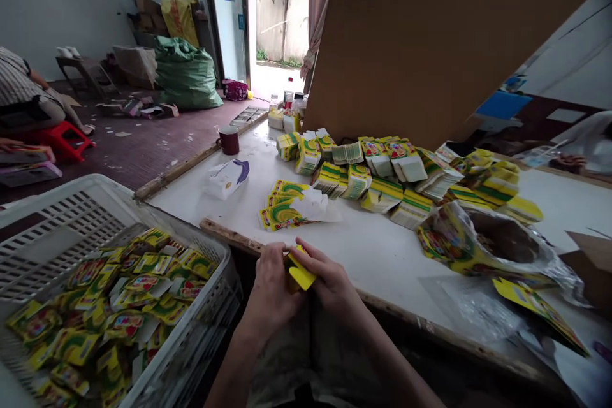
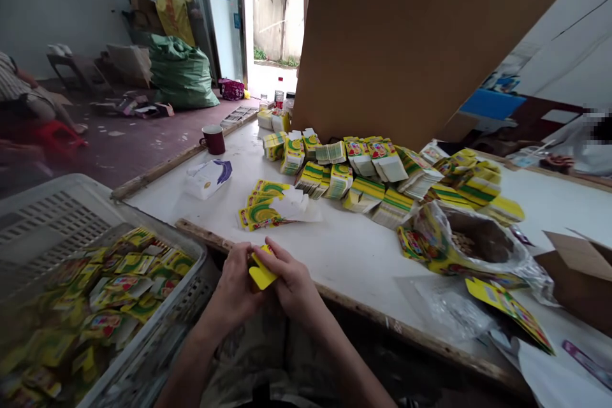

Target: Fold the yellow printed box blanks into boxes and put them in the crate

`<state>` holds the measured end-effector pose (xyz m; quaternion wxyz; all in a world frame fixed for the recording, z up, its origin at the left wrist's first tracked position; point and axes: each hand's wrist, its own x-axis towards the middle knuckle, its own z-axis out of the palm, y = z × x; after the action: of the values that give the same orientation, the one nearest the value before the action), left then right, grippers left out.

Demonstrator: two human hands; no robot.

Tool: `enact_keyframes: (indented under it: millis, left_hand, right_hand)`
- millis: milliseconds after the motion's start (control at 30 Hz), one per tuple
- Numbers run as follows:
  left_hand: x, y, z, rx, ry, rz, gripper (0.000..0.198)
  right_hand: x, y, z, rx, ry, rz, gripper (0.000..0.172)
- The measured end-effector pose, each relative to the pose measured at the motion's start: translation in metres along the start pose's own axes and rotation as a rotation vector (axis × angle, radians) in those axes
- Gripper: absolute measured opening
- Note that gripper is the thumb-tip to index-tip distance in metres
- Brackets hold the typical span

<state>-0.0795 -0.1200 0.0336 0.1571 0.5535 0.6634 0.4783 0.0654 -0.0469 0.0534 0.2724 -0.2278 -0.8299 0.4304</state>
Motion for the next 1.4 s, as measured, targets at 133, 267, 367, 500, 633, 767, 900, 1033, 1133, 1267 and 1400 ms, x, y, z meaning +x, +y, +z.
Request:
enact_keyframes:
  millis: [133, 267, 367, 500, 633, 767, 900, 1033, 1133, 1267, 1400]
  left_hand:
    - [0.005, 0.001, -0.013, 0.051, -0.108, -0.037, 0.049]
    - [0.006, 0.003, -0.021, 0.018, -0.186, -0.1, 0.059]
    - [0.005, 0.007, -0.023, -0.025, -0.262, -0.109, 0.067]
    - [0.003, 0.01, -0.022, 0.06, -0.244, -0.045, 0.067]
    - [0.004, 0.007, -0.022, 0.185, -0.189, 0.011, 0.061]
    - [0.006, 0.003, -0.025, 0.123, -0.198, -0.016, 0.062]
    - [0.005, -0.001, -0.026, 0.071, -0.233, -0.042, 0.07]
    - [0.004, -0.005, -0.024, 0.097, -0.24, -0.002, 0.063]
    - [0.005, -0.005, -0.021, 0.123, -0.159, 0.031, 0.062]
    - [0.009, -0.005, -0.022, 0.086, 0.094, -0.127, 0.073]
    - [0.013, -0.006, -0.029, -0.385, 0.074, -0.395, 0.074]
  right_hand:
    - [0.0, 0.01, 0.001, -0.058, -0.079, -0.018, 0.051]
    - [0.004, 0.004, -0.01, -0.156, -0.169, -0.009, 0.03]
    - [0.007, -0.007, -0.023, -0.113, -0.238, -0.022, 0.021]
    - [0.005, -0.007, -0.02, -0.09, -0.251, -0.026, 0.019]
    - [0.003, 0.006, 0.001, -0.135, -0.154, -0.039, 0.034]
    - [0.008, 0.006, -0.002, -0.061, -0.138, -0.117, 0.022]
    - [0.014, -0.002, -0.017, -0.026, -0.265, -0.126, 0.026]
    - [0.012, 0.001, -0.012, -0.082, -0.259, -0.079, 0.028]
    - [0.009, 0.008, -0.001, -0.091, -0.134, -0.104, 0.033]
    - [0.008, 0.014, 0.006, -0.106, 0.114, -0.132, 0.038]
    - [0.006, 0.016, 0.005, -0.14, 0.223, -0.122, 0.034]
